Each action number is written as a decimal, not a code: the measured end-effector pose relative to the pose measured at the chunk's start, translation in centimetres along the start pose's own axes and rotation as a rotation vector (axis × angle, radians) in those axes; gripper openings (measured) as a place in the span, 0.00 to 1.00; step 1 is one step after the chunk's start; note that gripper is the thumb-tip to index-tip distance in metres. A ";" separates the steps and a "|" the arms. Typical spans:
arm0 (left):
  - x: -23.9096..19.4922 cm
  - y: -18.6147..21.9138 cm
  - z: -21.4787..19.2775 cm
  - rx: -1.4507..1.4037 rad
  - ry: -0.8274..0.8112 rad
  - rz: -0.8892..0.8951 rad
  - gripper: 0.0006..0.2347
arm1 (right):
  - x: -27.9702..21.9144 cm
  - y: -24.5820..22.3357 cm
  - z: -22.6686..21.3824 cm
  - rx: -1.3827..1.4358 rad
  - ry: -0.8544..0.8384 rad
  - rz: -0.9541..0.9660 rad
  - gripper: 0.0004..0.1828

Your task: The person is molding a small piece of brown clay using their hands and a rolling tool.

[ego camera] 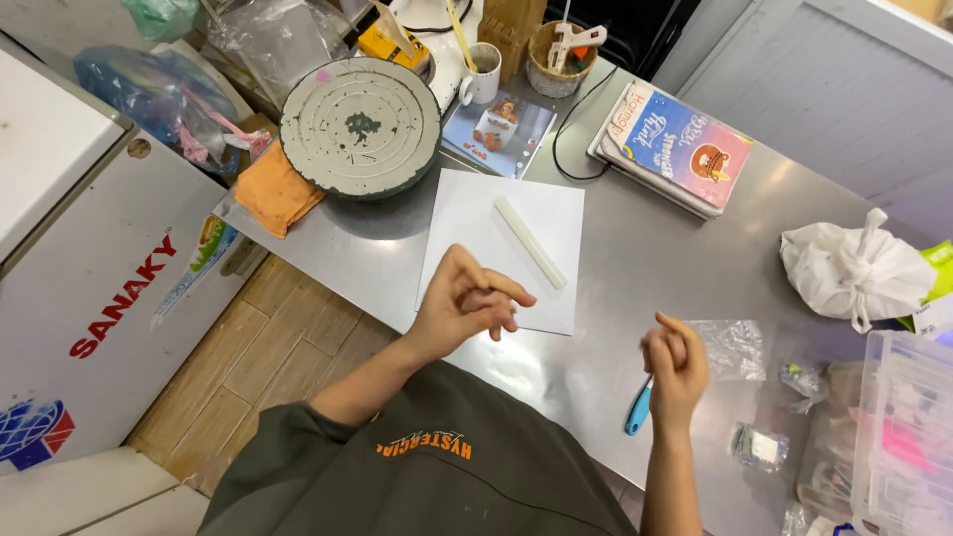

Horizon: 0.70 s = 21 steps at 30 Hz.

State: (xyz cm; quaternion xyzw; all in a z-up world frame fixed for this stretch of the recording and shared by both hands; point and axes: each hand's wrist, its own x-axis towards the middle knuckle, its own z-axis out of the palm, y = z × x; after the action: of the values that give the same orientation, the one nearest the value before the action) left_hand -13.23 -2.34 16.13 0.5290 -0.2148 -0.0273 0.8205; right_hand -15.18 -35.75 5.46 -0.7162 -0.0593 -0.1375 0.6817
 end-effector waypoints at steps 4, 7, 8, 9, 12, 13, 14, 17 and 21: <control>-0.3 -4.9 -2.5 -0.055 -0.002 -0.080 0.10 | 1.7 6.9 -0.4 0.011 0.032 0.216 0.16; -1.2 -10.6 -5.0 -0.128 -0.001 -0.196 0.09 | 0.6 14.8 -1.7 -0.175 0.071 0.416 0.19; -1.2 -11.8 -5.5 -0.109 0.091 -0.187 0.10 | 0.1 17.6 -2.3 -0.225 0.100 0.477 0.23; -1.2 -12.9 -6.0 -0.088 0.184 -0.176 0.13 | -0.3 20.6 -2.8 -0.273 0.128 0.536 0.26; -2.9 -18.7 -7.7 -0.213 0.559 -0.093 0.25 | -1.9 26.7 -3.6 -0.517 0.166 0.414 0.36; -3.7 -20.6 -8.0 -0.212 0.561 -0.091 0.25 | -1.9 25.7 -2.7 -0.516 0.163 0.413 0.36; -4.4 -22.4 -8.4 -0.256 0.629 -0.122 0.27 | -1.9 24.7 -1.8 -0.708 0.167 0.278 0.39; -5.7 -25.5 -7.6 -0.297 0.740 -0.305 0.28 | -2.1 19.2 2.9 -0.858 0.107 -0.043 0.37; -5.5 -27.8 -4.5 -0.277 0.604 -0.614 0.25 | -2.9 8.6 10.9 -0.586 -0.185 -0.140 0.25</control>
State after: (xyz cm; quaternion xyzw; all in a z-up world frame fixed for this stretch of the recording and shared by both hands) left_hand -11.42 -9.23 -11.65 0.4377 0.2069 -0.1424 0.8633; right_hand -14.33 -25.21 -3.97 -0.8858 -0.1279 -0.1297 0.4268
